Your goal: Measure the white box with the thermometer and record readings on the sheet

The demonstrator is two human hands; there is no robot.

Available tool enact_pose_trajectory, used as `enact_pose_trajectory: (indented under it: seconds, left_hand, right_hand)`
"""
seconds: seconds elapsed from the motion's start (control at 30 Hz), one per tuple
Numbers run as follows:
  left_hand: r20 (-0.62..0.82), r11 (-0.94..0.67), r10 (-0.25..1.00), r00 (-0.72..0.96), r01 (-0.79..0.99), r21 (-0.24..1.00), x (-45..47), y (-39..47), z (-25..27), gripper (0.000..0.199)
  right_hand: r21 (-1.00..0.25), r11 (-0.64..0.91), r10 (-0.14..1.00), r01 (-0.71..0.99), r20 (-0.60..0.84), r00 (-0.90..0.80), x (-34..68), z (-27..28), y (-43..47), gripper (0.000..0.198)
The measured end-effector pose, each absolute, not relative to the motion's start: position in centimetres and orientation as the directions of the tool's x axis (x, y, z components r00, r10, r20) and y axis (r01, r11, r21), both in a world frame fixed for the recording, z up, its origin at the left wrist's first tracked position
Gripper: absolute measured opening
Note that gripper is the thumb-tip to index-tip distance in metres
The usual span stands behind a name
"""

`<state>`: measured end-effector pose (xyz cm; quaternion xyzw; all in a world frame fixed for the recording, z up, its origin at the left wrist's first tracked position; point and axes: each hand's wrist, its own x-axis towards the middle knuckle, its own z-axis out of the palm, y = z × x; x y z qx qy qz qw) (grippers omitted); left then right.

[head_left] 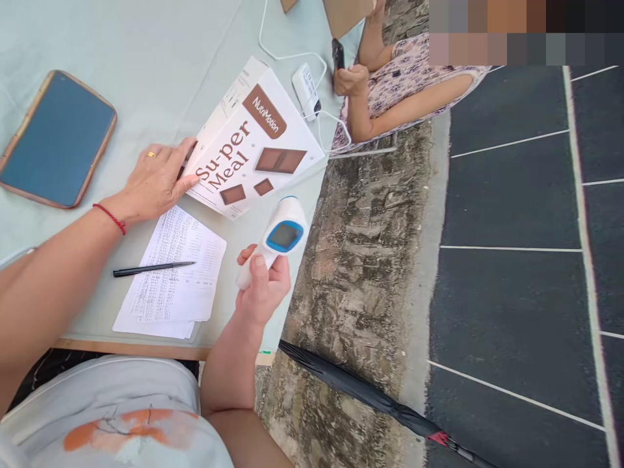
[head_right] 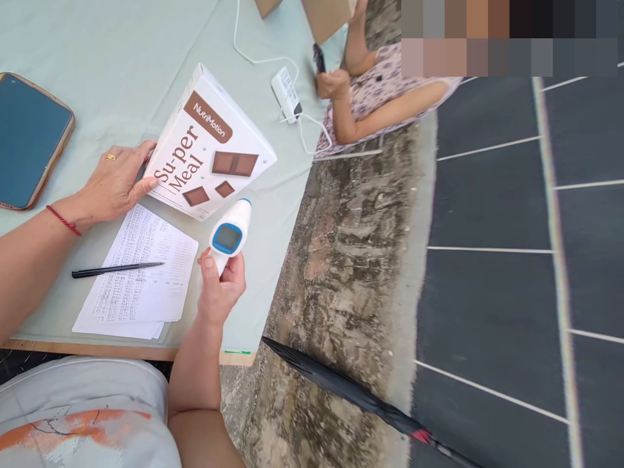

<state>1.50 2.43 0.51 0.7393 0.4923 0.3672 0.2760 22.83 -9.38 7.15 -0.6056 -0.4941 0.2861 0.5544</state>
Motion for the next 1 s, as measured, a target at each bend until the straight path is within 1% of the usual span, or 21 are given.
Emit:
enact_pose_trajectory:
  seconds: [0.07,0.13,0.2,0.3,0.37,0.43,0.47,0.5,0.53,0.57,0.6,0.63,0.7,0.8,0.87,0.93,1.0]
  left_hand:
    - [0.278,-0.375,0.926,0.256,0.523,0.766,1.4,2.5,0.5,0.088]
    - [0.281,-0.389,0.919,0.277,0.522,0.759,1.4,2.5,0.5,0.09]
    - [0.278,-0.401,0.913,0.299,0.526,0.75,1.3,2.4,0.4,0.092]
    - [0.272,-0.412,0.908,0.32,0.552,0.725,1.3,2.3,0.3,0.092]
    - [0.267,-0.419,0.904,0.333,0.57,0.707,1.3,2.3,0.2,0.092]
    - [0.259,-0.423,0.901,0.347,0.577,0.699,1.3,2.3,0.2,0.092]
    - [0.253,-0.421,0.901,0.351,0.578,0.699,1.3,2.4,0.2,0.093]
    - [0.246,-0.418,0.902,0.354,0.58,0.699,1.2,2.4,0.2,0.095]
    - [0.238,-0.413,0.904,0.355,0.584,0.699,1.2,2.4,0.2,0.098]
    - [0.233,-0.408,0.907,0.352,0.591,0.696,1.2,2.5,0.2,0.102]
    - [0.231,-0.406,0.908,0.349,0.598,0.691,1.2,2.5,0.3,0.106]
    - [0.233,-0.407,0.908,0.348,0.607,0.683,1.2,2.5,0.3,0.11]
    - [0.235,-0.417,0.905,0.355,0.624,0.661,1.3,2.4,0.4,0.119]
    - [0.24,-0.435,0.896,0.373,0.635,0.639,1.3,2.3,0.4,0.127]
    - [0.246,-0.44,0.895,0.373,0.642,0.628,1.4,2.3,0.3,0.129]
    - [0.249,-0.439,0.896,0.368,0.65,0.62,1.4,2.3,0.1,0.13]
    - [0.249,-0.439,0.896,0.367,0.655,0.615,1.5,2.3,0.0,0.131]
  right_hand:
    - [-0.907,-0.012,0.893,0.422,0.18,0.412,24.7,5.8,-9.3,0.047]
    - [-0.852,-0.148,0.884,0.503,0.114,0.453,26.6,4.1,-9.2,0.057]
    - [-0.789,-0.243,0.865,0.564,0.087,0.495,28.4,2.5,-9.3,0.062]
    - [-0.687,-0.315,0.873,0.655,0.062,0.484,30.1,0.5,-9.5,0.061]
    - [-0.615,-0.313,0.881,0.723,0.097,0.464,30.5,-0.3,-9.7,0.062]
    - [-0.559,-0.245,0.871,0.792,0.232,0.433,30.3,-0.5,-9.8,0.063]
    - [-0.54,-0.18,0.863,0.822,0.315,0.395,29.9,-0.5,-9.8,0.06]
    - [-0.526,-0.093,0.864,0.845,0.379,0.331,29.4,-0.3,-9.9,0.053]
    - [-0.52,0.015,0.883,0.854,0.408,0.233,28.7,0.0,-10.0,0.044]
    - [-0.522,0.132,0.908,0.842,0.405,0.109,27.9,0.3,-10.1,0.034]
    - [-0.53,0.249,0.928,0.811,0.37,-0.042,27.0,0.6,-10.1,0.027]
    - [-0.539,0.351,0.924,0.766,0.331,-0.19,26.1,0.8,-10.2,0.023]
    - [-0.523,0.484,0.875,0.702,0.291,-0.386,24.4,1.2,-10.4,0.02]
    - [-0.426,0.552,0.834,0.717,0.257,-0.489,23.0,1.5,-10.6,0.02]
    - [-0.391,0.572,0.818,0.72,0.211,-0.535,23.1,1.9,-10.6,0.019]
    - [-0.436,0.587,0.8,0.683,0.18,-0.573,23.7,2.7,-10.4,0.019]
    - [-0.543,0.557,0.812,0.628,0.201,-0.547,24.4,3.4,-10.1,0.016]
